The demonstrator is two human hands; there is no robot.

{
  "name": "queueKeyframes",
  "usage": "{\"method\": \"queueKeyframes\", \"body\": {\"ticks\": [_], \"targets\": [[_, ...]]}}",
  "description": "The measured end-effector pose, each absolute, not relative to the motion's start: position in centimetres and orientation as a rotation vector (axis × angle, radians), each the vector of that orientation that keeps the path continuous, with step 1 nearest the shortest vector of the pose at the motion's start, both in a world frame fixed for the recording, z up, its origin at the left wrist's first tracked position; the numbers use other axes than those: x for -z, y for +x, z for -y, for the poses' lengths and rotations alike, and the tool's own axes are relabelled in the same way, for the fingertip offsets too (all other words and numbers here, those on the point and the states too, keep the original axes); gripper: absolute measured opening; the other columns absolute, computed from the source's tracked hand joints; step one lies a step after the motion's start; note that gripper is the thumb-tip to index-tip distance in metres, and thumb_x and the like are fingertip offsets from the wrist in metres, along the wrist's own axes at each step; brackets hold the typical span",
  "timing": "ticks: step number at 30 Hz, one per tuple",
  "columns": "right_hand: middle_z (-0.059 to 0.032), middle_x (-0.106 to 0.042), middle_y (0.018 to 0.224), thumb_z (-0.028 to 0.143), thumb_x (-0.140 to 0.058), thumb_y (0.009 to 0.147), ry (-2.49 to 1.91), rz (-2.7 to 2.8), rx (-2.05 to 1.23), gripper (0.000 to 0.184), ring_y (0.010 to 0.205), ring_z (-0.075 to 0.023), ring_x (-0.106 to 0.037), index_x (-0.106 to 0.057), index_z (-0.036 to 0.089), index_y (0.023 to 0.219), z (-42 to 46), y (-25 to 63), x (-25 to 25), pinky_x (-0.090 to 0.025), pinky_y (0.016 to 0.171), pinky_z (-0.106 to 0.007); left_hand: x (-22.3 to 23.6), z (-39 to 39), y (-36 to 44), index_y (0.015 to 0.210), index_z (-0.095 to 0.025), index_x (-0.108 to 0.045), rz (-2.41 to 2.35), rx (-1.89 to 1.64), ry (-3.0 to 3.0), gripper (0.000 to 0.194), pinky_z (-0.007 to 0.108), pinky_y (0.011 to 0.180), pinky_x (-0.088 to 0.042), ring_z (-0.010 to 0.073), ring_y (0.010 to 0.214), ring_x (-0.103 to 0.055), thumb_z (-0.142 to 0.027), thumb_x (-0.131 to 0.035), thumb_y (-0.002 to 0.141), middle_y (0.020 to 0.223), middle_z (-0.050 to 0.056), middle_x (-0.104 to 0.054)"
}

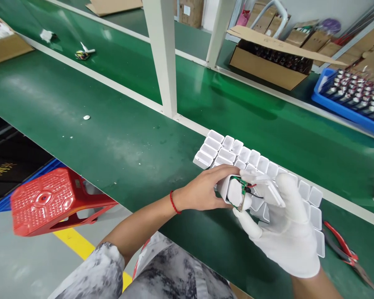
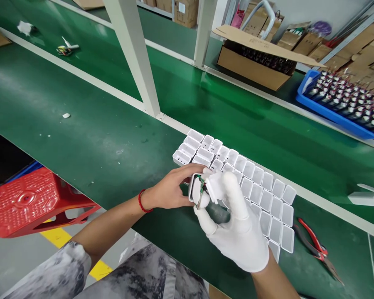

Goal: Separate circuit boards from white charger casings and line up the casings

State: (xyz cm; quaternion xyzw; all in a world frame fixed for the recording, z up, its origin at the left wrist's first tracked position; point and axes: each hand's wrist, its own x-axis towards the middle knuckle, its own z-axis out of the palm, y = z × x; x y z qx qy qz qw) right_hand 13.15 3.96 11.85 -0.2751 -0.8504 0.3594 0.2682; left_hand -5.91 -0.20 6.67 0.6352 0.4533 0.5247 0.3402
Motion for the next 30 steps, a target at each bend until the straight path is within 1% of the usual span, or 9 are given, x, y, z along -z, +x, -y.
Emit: {"method": "queueKeyframes", "body": {"ticks": [3, 5, 9, 11, 15, 18, 21, 26, 30], "targets": [[-0.0017, -0.069, 0.107, 0.014, -0.066, 0.088, -0.686, 2.432, -0.792, 0.071, 0.098, -0.0249, -0.07, -0.039, 0.041, 0.147, -4.3, 12.8, -12.6, -0.058, 0.095, -0.047, -6.6, 0.3, -5.8, 0.127, -0.021, -0.059, -1.202, -1.368, 1.656, 0.064, 0.045, 0.109, -0.052, 0.0307, 0.126, -0.062, -0.027, -0.084, 0.068, 0.133, 0.013, -0.065], [-0.0062, -0.065, 0.126, 0.022, -0.069, 0.088, -0.715, 2.5, -0.803, 0.078, 0.112, -0.0291, -0.067, -0.031, 0.039, 0.153, -4.4, 13.0, -12.9, -0.058, 0.096, -0.051, -6.6, 0.3, -5.8, 0.126, -0.022, -0.059, -1.206, -1.361, 1.591, 0.066, 0.043, 0.1, -0.057, 0.0303, 0.121, -0.064, -0.031, -0.087, 0.067, 0.132, 0.012, -0.066], [-0.0091, -0.037, 0.16, 0.051, -0.076, 0.082, -0.928, 2.266, -1.131, 0.101, 0.14, -0.0343, -0.047, -0.012, 0.041, 0.16, -4.3, 13.3, -12.5, -0.05, 0.107, -0.056, -6.2, 0.3, -5.6, 0.124, -0.019, -0.057, -1.191, -1.377, 1.376, 0.072, 0.035, 0.077, -0.062, 0.0268, 0.105, -0.068, -0.042, -0.09, 0.064, 0.125, 0.013, -0.065], [-0.0087, -0.041, 0.159, 0.055, -0.069, 0.088, -1.074, 2.068, -1.337, 0.09, 0.136, -0.0313, -0.052, -0.015, 0.042, 0.159, -4.0, 12.9, -12.1, -0.049, 0.108, -0.054, -5.7, 0.2, -5.2, 0.126, -0.018, -0.055, -1.187, -1.44, 1.389, 0.071, 0.037, 0.084, -0.062, 0.0276, 0.108, -0.068, -0.04, -0.088, 0.067, 0.125, 0.014, -0.065], [-0.009, -0.06, 0.14, 0.061, -0.06, 0.091, -1.168, 1.974, -1.576, 0.06, 0.127, -0.0295, -0.059, -0.05, 0.029, 0.141, -3.2, 11.4, -11.6, -0.05, 0.108, -0.048, -5.8, 0.2, -4.4, 0.136, -0.021, -0.047, -1.153, -1.59, 1.634, 0.068, 0.051, 0.113, -0.048, 0.0309, 0.132, -0.058, -0.03, -0.08, 0.078, 0.138, 0.014, -0.06], [-0.0082, -0.07, 0.118, 0.064, -0.06, 0.089, -1.19, 1.892, -1.599, 0.057, 0.116, -0.0297, -0.065, -0.058, 0.025, 0.131, -3.1, 10.9, -11.2, -0.053, 0.103, -0.047, -7.8, 0.6, -4.8, 0.145, -0.024, -0.037, -1.126, -1.503, 1.834, 0.075, 0.057, 0.123, -0.034, 0.0307, 0.142, -0.049, -0.028, -0.075, 0.081, 0.145, 0.014, -0.056], [-0.0087, -0.069, 0.12, 0.06, -0.065, 0.088, -1.203, 1.863, -1.56, 0.06, 0.116, -0.0303, -0.064, -0.056, 0.027, 0.137, -3.4, 11.1, -10.3, -0.052, 0.104, -0.05, -10.3, 1.0, -5.5, 0.147, -0.019, -0.039, -1.17, -1.446, 1.928, 0.085, 0.054, 0.119, -0.04, 0.0323, 0.138, -0.051, -0.039, -0.081, 0.076, 0.144, 0.017, -0.055], [-0.0099, -0.064, 0.135, 0.068, -0.058, 0.09, -0.978, 1.965, -1.443, 0.063, 0.129, -0.0324, -0.058, -0.058, 0.028, 0.139, -4.0, 11.2, -9.5, -0.044, 0.113, -0.053, -11.5, 1.3, -5.2, 0.102, -0.018, -0.068, -1.496, -1.601, 1.973, 0.024, 0.035, 0.084, -0.061, 0.0204, 0.094, -0.07, -0.038, -0.069, 0.09, 0.098, 0.008, -0.073], [-0.0069, -0.059, 0.145, 0.064, -0.059, 0.091, -1.074, 2.022, -1.35, 0.063, 0.136, -0.0301, -0.053, -0.055, 0.029, 0.143, -4.3, 10.9, -10.4, -0.041, 0.117, -0.052, -10.6, 1.8, -5.2, 0.11, -0.019, -0.065, -1.461, -1.844, 1.883, 0.02, 0.03, 0.087, -0.061, 0.0165, 0.095, -0.071, -0.025, -0.068, 0.092, 0.102, 0.007, -0.072]]}}
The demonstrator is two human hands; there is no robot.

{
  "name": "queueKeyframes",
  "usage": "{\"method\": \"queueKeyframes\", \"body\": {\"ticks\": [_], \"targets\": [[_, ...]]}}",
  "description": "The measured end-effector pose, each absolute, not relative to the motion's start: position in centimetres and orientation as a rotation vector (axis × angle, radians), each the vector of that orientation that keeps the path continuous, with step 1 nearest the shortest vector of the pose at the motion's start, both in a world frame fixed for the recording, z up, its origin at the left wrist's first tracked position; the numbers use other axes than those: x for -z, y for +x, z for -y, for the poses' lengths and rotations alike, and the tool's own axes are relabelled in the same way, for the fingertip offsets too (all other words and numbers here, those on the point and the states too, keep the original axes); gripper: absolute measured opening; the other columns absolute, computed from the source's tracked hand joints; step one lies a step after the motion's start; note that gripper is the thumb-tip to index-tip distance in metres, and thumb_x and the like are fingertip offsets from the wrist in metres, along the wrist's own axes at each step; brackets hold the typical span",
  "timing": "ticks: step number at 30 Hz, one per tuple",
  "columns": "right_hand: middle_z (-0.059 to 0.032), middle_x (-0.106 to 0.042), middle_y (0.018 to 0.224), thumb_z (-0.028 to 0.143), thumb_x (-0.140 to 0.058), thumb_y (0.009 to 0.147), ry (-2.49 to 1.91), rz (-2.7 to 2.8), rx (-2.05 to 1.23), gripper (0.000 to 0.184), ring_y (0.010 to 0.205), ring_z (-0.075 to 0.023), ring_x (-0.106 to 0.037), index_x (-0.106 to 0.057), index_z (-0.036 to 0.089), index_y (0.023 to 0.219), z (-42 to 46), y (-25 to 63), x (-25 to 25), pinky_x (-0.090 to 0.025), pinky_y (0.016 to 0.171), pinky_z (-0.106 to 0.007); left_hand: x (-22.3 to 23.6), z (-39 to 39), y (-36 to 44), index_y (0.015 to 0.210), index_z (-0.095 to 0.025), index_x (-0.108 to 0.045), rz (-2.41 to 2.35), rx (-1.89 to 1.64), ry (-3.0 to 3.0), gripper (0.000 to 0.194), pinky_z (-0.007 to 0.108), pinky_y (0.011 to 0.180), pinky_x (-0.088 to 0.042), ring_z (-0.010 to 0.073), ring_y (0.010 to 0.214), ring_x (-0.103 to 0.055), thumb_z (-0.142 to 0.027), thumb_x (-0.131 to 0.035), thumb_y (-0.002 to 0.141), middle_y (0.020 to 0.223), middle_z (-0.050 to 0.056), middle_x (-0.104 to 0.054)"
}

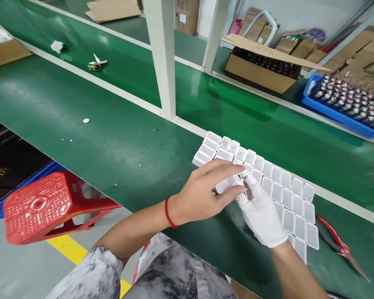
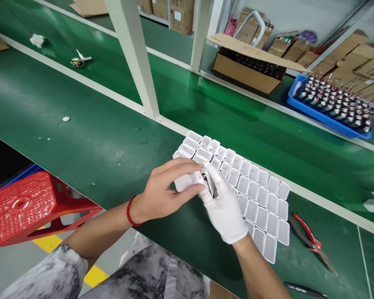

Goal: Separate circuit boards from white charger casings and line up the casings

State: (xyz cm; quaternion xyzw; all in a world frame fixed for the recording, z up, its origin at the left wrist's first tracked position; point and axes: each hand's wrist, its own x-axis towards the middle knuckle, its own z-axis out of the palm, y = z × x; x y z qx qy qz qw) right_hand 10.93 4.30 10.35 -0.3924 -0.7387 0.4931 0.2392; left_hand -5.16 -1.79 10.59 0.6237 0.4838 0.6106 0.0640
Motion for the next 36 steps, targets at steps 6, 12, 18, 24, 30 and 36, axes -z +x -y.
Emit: {"method": "queueKeyframes", "body": {"ticks": [6, 12, 18, 24, 30, 36], "targets": [[-0.0006, -0.072, 0.125, 0.052, -0.064, 0.092, -1.183, 1.803, -1.2, 0.044, 0.103, -0.0236, -0.072, -0.066, 0.034, 0.132, -4.0, 10.9, -11.7, -0.063, 0.087, -0.039, -9.1, 2.4, -4.9, 0.124, -0.021, -0.059, -1.416, -1.917, 1.937, 0.034, 0.025, 0.072, -0.06, 0.0139, 0.088, -0.065, -0.014, -0.063, 0.09, 0.101, 0.005, -0.058], [-0.0013, -0.073, 0.121, 0.045, -0.07, 0.086, -1.228, 1.696, -1.112, 0.038, 0.106, -0.0257, -0.071, -0.074, 0.031, 0.122, -3.9, 9.6, -11.7, -0.062, 0.085, -0.038, -8.1, 1.6, -3.4, 0.112, -0.02, -0.062, -1.397, -1.997, 1.716, 0.028, 0.026, 0.069, -0.058, 0.0145, 0.086, -0.062, -0.017, -0.066, 0.084, 0.098, 0.005, -0.055], [-0.0043, -0.075, 0.107, 0.066, -0.067, 0.083, -1.229, 1.594, -1.532, 0.064, 0.092, -0.0246, -0.071, -0.066, 0.029, 0.134, -5.2, 9.6, -10.4, -0.062, 0.079, -0.04, -7.7, 1.1, -3.6, 0.115, -0.02, -0.061, -1.335, -1.949, 1.614, 0.031, 0.025, 0.073, -0.057, 0.0129, 0.079, -0.063, -0.012, -0.062, 0.084, 0.095, 0.004, -0.067], [-0.0111, -0.066, 0.128, 0.078, -0.036, 0.092, -0.972, 1.751, -1.885, 0.076, 0.102, -0.0276, -0.07, -0.049, 0.028, 0.148, -6.1, 10.9, -12.0, -0.063, 0.081, -0.044, -7.9, 0.8, -4.6, 0.114, -0.019, -0.063, -1.243, -1.924, 1.517, 0.03, 0.022, 0.064, -0.057, 0.0125, 0.075, -0.063, -0.019, -0.068, 0.085, 0.091, 0.004, -0.066], [-0.0094, -0.062, 0.138, 0.053, -0.077, 0.078, -1.088, 2.202, -1.483, 0.083, 0.128, -0.0304, -0.06, -0.043, 0.03, 0.151, -6.9, 10.9, -13.5, -0.049, 0.109, -0.049, -8.4, 0.3, -5.2, 0.113, -0.017, -0.063, -1.141, -1.791, 1.474, 0.03, 0.024, 0.068, -0.06, 0.0155, 0.082, -0.067, -0.023, -0.07, 0.085, 0.101, 0.008, -0.069], [-0.0078, -0.072, 0.108, 0.038, -0.086, 0.065, -1.069, 2.218, -1.409, 0.058, 0.092, -0.0291, -0.072, -0.059, 0.026, 0.115, -9.1, 10.0, -14.0, -0.061, 0.078, -0.042, -9.0, -0.3, -6.9, 0.129, -0.022, -0.057, -1.039, -1.522, 1.581, 0.044, 0.029, 0.068, -0.058, 0.014, 0.071, -0.062, -0.027, -0.068, 0.086, 0.094, 0.004, -0.066]]}}
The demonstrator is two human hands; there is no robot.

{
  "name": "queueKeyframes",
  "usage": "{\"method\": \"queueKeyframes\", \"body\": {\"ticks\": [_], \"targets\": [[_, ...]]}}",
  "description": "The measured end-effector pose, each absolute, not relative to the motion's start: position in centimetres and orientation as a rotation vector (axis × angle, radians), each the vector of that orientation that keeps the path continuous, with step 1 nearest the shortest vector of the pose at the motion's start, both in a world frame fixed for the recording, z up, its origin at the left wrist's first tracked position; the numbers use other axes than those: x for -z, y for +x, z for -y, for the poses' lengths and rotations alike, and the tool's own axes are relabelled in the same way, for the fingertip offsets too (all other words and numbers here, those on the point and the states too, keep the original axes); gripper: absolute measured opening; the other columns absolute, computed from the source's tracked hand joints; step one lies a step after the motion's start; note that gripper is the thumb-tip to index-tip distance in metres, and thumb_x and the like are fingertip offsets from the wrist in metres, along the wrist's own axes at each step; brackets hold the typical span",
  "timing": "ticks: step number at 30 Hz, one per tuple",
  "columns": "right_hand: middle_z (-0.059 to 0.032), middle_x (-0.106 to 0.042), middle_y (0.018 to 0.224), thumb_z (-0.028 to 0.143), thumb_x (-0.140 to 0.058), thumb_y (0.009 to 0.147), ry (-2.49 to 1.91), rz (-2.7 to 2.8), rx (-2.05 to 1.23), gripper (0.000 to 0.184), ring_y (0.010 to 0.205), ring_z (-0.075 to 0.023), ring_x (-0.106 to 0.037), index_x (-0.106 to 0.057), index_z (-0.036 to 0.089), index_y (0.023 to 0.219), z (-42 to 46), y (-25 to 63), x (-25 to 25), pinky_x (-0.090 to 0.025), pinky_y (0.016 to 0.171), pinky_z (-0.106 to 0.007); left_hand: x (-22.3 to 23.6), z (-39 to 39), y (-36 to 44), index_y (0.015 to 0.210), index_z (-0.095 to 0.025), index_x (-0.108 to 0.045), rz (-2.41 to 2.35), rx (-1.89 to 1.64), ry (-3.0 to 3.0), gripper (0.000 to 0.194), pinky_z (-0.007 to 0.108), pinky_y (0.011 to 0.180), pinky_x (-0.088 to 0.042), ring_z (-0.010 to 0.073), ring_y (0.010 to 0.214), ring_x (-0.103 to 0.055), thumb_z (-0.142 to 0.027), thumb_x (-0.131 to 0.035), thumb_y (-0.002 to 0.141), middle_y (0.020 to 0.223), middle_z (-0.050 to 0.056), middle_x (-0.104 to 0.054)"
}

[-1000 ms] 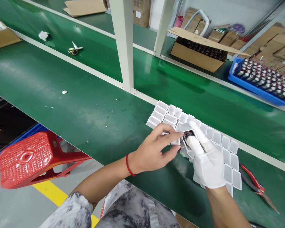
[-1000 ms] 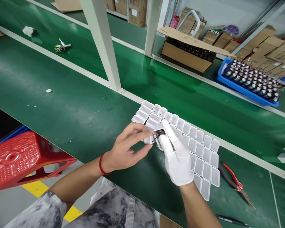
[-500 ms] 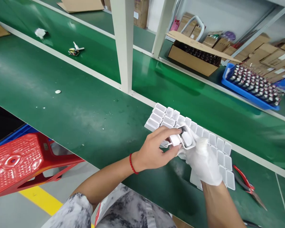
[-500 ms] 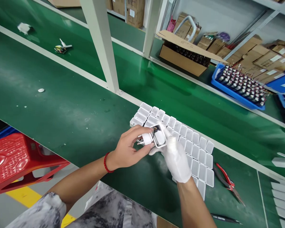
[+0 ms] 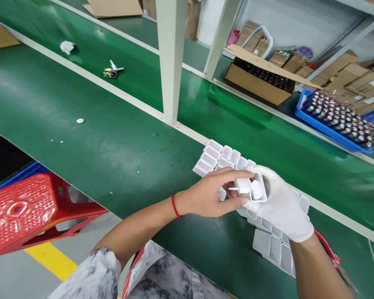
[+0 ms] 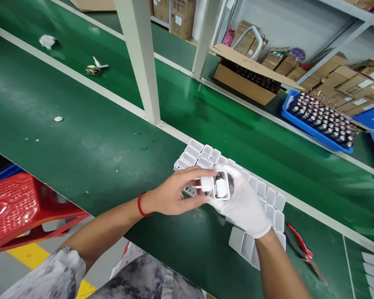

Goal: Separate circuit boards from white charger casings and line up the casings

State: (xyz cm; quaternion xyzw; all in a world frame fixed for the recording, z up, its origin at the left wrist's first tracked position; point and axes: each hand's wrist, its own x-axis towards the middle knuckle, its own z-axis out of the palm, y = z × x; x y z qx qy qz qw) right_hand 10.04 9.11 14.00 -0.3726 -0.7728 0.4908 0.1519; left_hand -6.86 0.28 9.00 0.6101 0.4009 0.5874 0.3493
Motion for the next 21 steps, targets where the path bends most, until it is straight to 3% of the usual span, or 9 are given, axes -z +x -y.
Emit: {"method": "queueKeyframes", "body": {"ticks": [3, 6, 8, 10, 16, 21], "targets": [[-0.0097, -0.069, 0.112, 0.031, -0.088, 0.06, -1.086, 2.161, -1.145, 0.062, 0.103, -0.0295, -0.068, -0.057, 0.024, 0.113, -11.3, 9.3, -14.4, -0.056, 0.09, -0.043, -8.3, -0.1, -9.4, 0.142, -0.023, -0.043, -1.186, -1.469, 1.594, 0.065, 0.03, 0.07, -0.058, 0.0158, 0.077, -0.063, -0.03, -0.071, 0.084, 0.099, 0.005, -0.066], [-0.0102, -0.068, 0.115, 0.031, -0.089, 0.059, -1.366, 2.105, -0.831, 0.061, 0.109, -0.0274, -0.065, -0.062, 0.02, 0.113, -14.8, 8.1, -14.5, -0.048, 0.099, -0.041, -6.8, 0.3, -12.4, 0.124, -0.019, -0.056, -1.483, -1.441, 1.662, 0.045, 0.034, 0.081, -0.057, 0.0184, 0.089, -0.063, -0.028, -0.071, 0.082, 0.102, 0.006, -0.064], [-0.0084, -0.069, 0.102, 0.033, -0.084, 0.066, -1.546, 2.066, -0.734, 0.042, 0.094, -0.0231, -0.066, -0.066, 0.018, 0.1, -17.6, 7.4, -14.1, -0.049, 0.09, -0.039, -5.6, 0.4, -13.9, 0.112, -0.019, -0.061, -1.562, -1.306, 1.697, 0.033, 0.035, 0.084, -0.058, 0.0184, 0.093, -0.063, -0.023, -0.069, 0.081, 0.106, 0.007, -0.063], [-0.0057, -0.067, 0.083, 0.035, -0.079, 0.07, -1.651, 2.037, -0.685, 0.027, 0.075, -0.0188, -0.063, -0.065, 0.017, 0.085, -20.1, 6.9, -13.2, -0.048, 0.078, -0.039, -4.6, 0.4, -14.6, 0.111, -0.019, -0.06, -1.611, -1.159, 1.703, 0.032, 0.036, 0.086, -0.058, 0.0196, 0.098, -0.065, -0.018, -0.068, 0.08, 0.112, 0.007, -0.062], [-0.0013, -0.054, 0.058, 0.037, -0.08, 0.063, -1.807, 2.064, -0.532, 0.029, 0.056, -0.0152, -0.049, -0.055, 0.022, 0.062, -24.6, 7.4, -9.4, -0.04, 0.06, -0.04, -3.1, -0.1, -13.3, 0.115, -0.021, -0.052, -1.788, -0.984, 1.649, 0.05, 0.044, 0.087, -0.059, 0.0271, 0.104, -0.067, -0.024, -0.081, 0.075, 0.116, 0.008, -0.063], [-0.0032, -0.052, 0.058, 0.039, -0.082, 0.062, -1.739, 2.203, -0.5, 0.031, 0.055, -0.0199, -0.053, -0.057, 0.022, 0.061, -26.2, 9.1, -7.8, -0.041, 0.059, -0.043, -2.1, -0.9, -11.3, 0.111, -0.02, -0.048, -1.931, -0.955, 1.572, 0.058, 0.054, 0.089, -0.055, 0.0348, 0.107, -0.064, -0.035, -0.086, 0.07, 0.115, 0.012, -0.063]]}}
